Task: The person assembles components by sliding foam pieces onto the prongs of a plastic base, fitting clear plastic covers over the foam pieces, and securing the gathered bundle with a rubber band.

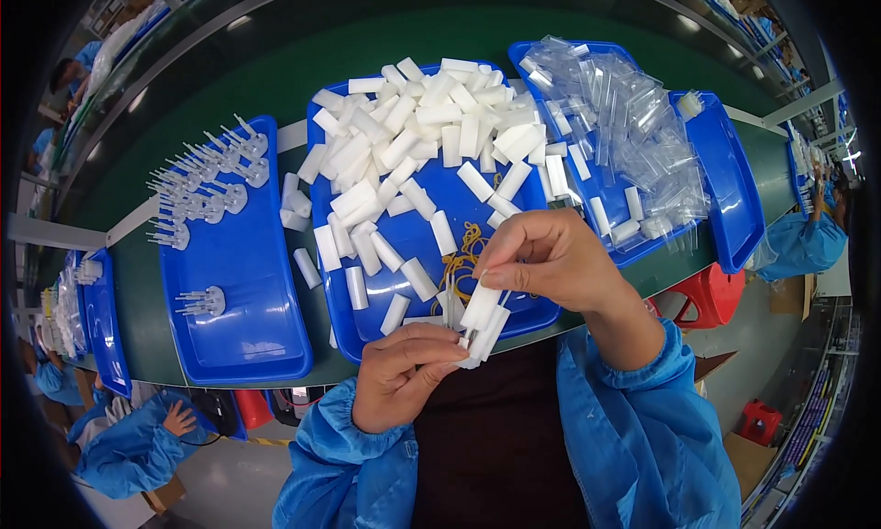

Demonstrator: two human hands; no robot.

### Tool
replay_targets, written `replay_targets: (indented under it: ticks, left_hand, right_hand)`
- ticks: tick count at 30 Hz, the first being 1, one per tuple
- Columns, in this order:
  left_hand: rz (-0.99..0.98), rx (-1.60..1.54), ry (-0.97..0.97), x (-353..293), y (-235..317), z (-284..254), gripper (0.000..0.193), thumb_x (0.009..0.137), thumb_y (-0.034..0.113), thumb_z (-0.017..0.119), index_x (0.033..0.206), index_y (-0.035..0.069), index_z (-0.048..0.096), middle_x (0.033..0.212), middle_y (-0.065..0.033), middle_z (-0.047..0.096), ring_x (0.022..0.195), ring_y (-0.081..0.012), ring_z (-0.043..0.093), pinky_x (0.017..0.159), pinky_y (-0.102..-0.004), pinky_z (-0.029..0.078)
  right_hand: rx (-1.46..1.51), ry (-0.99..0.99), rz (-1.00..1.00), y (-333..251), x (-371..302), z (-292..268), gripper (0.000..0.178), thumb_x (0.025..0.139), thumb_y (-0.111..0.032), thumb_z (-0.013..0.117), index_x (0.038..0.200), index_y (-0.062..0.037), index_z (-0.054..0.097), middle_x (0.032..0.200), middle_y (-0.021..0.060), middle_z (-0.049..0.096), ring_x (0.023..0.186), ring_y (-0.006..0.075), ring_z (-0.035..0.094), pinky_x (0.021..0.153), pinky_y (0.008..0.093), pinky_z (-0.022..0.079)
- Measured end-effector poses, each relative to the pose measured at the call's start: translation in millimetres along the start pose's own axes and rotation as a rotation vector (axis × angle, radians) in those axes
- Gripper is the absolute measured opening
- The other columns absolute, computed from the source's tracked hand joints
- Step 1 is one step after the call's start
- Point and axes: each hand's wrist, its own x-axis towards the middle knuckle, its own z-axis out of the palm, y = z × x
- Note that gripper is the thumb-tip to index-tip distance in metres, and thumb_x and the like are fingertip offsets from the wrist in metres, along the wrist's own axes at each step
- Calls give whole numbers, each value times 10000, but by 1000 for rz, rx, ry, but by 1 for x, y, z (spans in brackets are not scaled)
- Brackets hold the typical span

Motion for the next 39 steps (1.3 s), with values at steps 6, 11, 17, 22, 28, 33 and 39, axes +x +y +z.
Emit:
replay_targets:
  ticks: [6,11,17,22,28,33,39]
  left_hand:
    - [-56,-379,214,2,2,12,192,771,-43,654,950,5,606,1131,-133,485,976,-205,577,820,-281,486]
    - [-33,-308,118,-8,-7,2,238,765,-66,651,981,0,575,1167,-137,435,1006,-209,548,851,-302,477]
    - [56,-382,209,-14,-8,-7,221,776,-85,623,973,4,578,1085,-159,505,971,-219,548,866,-330,451]
    - [60,-239,220,-20,-7,-15,220,762,-75,646,962,1,593,965,-148,574,901,-213,574,802,-313,473]
    - [74,-164,193,-22,-6,-20,206,738,-52,679,931,3,634,888,-133,609,824,-199,588,732,-283,477]
    - [119,-53,63,-13,-1,-17,177,740,-16,686,913,16,670,872,-118,613,751,-212,586,661,-278,467]
    - [167,-88,-23,-4,-4,-8,196,745,-19,680,936,23,670,864,-123,610,734,-209,564,628,-282,440]
  right_hand:
    - [19,-29,-4,10,-4,15,89,730,31,706,774,12,630,831,129,651,775,158,634,696,255,505]
    - [-19,-39,-47,17,-10,22,73,726,16,712,771,1,656,850,117,655,773,155,626,698,269,493]
    - [-831,272,-103,4,37,9,175,731,-99,710,879,-29,648,803,68,657,674,116,598,625,236,467]
    - [-1335,192,-111,30,53,22,288,710,-139,721,938,-43,573,777,90,634,694,237,620,613,327,480]
    - [-1172,53,-208,31,47,18,347,704,-113,703,1018,-44,576,764,85,584,685,217,596,609,311,471]
    - [120,83,85,10,32,22,187,858,-95,615,1013,5,582,831,3,594,671,53,543,582,178,439]
    - [398,65,167,14,21,16,203,868,-115,598,1044,-15,574,841,19,589,662,50,544,575,167,446]
